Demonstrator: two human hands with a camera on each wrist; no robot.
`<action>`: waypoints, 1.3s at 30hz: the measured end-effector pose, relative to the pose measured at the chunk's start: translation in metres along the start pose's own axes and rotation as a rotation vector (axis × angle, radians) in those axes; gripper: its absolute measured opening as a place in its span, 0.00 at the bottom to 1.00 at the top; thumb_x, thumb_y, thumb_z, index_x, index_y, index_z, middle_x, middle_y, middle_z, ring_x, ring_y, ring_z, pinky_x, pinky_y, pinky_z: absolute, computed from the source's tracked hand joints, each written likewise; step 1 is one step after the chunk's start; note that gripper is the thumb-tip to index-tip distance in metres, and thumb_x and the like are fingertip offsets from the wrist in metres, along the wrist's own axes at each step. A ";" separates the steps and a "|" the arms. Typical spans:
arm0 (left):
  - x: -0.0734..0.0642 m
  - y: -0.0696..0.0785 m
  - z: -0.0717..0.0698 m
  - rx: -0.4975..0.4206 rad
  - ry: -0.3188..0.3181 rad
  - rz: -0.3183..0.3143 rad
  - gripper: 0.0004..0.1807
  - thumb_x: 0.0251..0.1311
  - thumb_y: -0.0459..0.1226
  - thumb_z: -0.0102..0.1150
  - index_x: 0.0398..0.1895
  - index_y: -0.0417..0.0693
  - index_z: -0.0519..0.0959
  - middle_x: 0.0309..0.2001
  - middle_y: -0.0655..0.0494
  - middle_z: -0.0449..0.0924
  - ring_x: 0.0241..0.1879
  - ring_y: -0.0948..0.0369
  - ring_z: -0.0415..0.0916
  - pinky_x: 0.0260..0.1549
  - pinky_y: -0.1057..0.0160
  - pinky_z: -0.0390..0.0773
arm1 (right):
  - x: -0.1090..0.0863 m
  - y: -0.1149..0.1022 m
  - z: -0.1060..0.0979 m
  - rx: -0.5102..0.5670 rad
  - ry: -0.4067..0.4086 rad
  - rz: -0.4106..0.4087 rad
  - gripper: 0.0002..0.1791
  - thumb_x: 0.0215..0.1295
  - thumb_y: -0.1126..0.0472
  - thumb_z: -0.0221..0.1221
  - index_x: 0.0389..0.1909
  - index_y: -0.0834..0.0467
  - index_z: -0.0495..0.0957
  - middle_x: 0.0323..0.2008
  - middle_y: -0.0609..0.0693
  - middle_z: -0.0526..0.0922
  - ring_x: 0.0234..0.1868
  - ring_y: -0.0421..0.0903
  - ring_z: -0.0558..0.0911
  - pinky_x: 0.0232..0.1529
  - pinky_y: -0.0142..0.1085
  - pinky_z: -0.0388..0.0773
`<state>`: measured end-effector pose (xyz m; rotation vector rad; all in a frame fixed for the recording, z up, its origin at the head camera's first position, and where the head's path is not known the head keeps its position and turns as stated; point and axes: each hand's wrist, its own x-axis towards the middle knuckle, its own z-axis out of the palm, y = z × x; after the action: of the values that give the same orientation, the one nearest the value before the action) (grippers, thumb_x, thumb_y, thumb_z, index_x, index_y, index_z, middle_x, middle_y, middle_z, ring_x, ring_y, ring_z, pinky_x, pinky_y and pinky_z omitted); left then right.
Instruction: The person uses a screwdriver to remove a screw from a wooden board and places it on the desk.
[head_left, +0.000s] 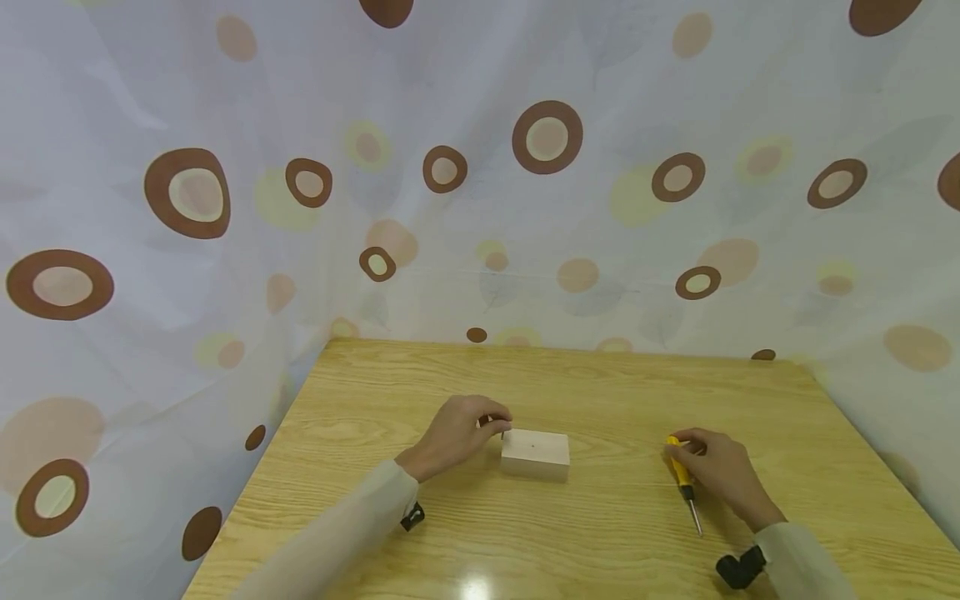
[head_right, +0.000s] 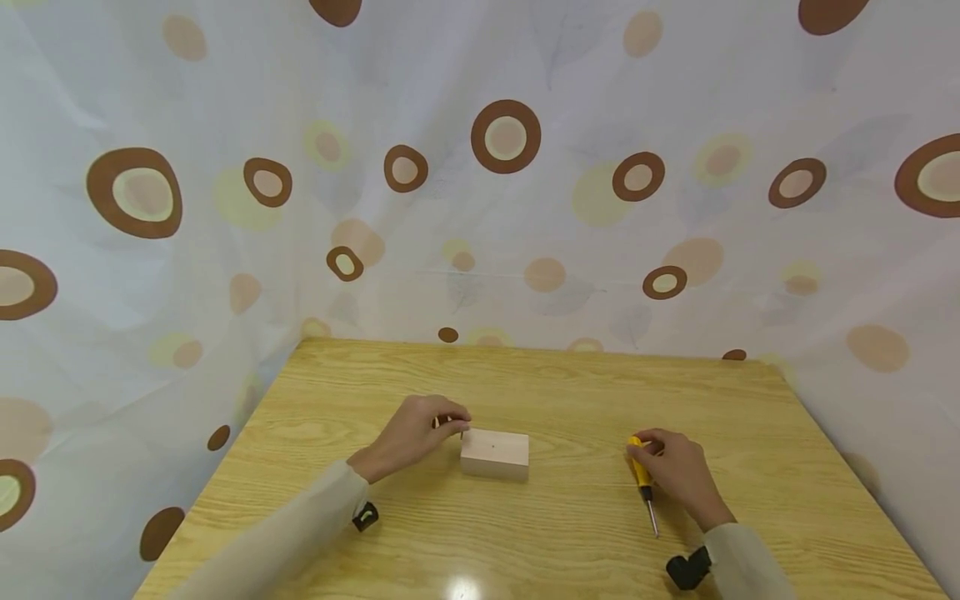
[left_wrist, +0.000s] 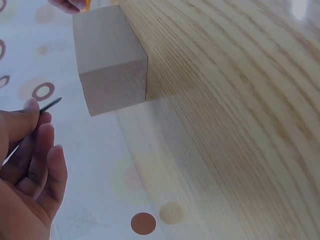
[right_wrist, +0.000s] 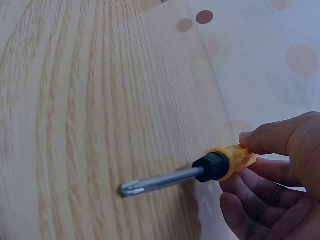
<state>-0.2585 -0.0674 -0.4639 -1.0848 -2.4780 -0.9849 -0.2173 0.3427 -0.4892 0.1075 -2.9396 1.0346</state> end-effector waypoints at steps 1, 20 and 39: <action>-0.002 -0.001 -0.002 0.005 0.005 -0.002 0.06 0.61 0.41 0.61 0.37 0.55 0.86 0.34 0.67 0.83 0.28 0.75 0.72 0.27 0.75 0.72 | 0.000 0.000 0.000 -0.002 0.002 -0.001 0.28 0.66 0.44 0.57 0.54 0.63 0.77 0.38 0.53 0.83 0.31 0.43 0.80 0.28 0.37 0.76; -0.048 -0.025 -0.025 0.000 0.009 -0.178 0.04 0.60 0.38 0.64 0.36 0.50 0.85 0.33 0.68 0.82 0.25 0.71 0.72 0.24 0.70 0.74 | 0.001 0.001 0.001 -0.003 -0.009 0.022 0.28 0.66 0.43 0.56 0.54 0.62 0.77 0.38 0.53 0.83 0.31 0.43 0.79 0.29 0.38 0.75; -0.071 -0.042 -0.033 0.028 -0.019 -0.314 0.04 0.59 0.41 0.64 0.32 0.52 0.84 0.29 0.68 0.82 0.25 0.72 0.73 0.24 0.70 0.74 | 0.001 0.001 0.003 -0.014 -0.026 0.029 0.28 0.66 0.42 0.56 0.54 0.62 0.78 0.37 0.52 0.83 0.30 0.43 0.79 0.28 0.38 0.74</action>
<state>-0.2410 -0.1490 -0.4940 -0.7112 -2.7240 -1.0202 -0.2186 0.3418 -0.4925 0.0788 -2.9800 1.0245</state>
